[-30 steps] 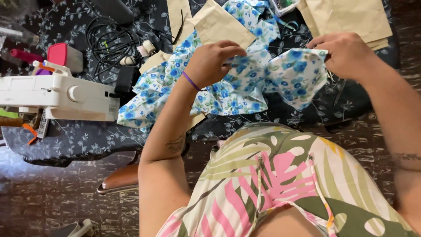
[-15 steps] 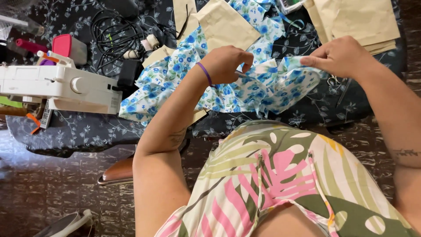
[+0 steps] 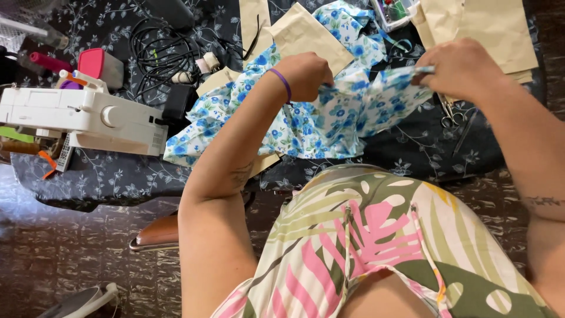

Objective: Organizing and marking floral fabric pieces according to paper patterns on a work table.

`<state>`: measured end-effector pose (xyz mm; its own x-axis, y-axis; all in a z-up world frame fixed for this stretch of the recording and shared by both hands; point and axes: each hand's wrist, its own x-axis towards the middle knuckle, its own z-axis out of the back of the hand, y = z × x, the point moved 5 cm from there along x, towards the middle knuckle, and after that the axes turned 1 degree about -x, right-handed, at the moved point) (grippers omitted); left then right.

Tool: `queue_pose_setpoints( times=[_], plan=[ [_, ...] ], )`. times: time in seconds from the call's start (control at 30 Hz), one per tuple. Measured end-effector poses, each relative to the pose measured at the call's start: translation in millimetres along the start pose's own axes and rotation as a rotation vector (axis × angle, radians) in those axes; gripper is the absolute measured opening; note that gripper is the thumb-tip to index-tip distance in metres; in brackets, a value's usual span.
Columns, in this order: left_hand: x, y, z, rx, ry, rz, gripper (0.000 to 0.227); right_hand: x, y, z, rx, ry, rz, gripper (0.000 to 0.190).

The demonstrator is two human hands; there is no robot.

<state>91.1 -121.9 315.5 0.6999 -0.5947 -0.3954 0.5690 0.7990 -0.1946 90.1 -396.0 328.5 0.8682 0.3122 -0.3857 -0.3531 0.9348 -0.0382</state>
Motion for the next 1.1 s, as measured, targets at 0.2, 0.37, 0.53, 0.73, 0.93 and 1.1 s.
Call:
queue_pose_setpoints(
  times=[0.2,0.37,0.53,0.73,0.93,1.1],
  plan=[
    [-5,12,29,0.05,-0.253,-0.046,0.064,46,-58,-16,-0.16,-0.431,0.175,0.042],
    [-17,12,55,0.256,-0.652,-0.008,0.045,26,-56,16,-0.113,-0.825,0.298,0.025],
    [-37,-11,31,0.361,-0.967,-0.003,0.036,-6,-32,8,-0.269,-1.162,0.255,0.034],
    [-36,-28,-112,0.28,-1.04,-0.007,0.045,-18,8,-93,-0.294,-1.277,0.3,0.021],
    [8,-30,-261,0.12,-0.954,0.129,0.051,2,33,-241,-0.167,-0.997,0.356,0.025],
    [41,-32,-319,-0.158,-0.65,0.172,0.085,-5,61,-253,-0.033,-0.838,0.365,0.054]
  ],
)
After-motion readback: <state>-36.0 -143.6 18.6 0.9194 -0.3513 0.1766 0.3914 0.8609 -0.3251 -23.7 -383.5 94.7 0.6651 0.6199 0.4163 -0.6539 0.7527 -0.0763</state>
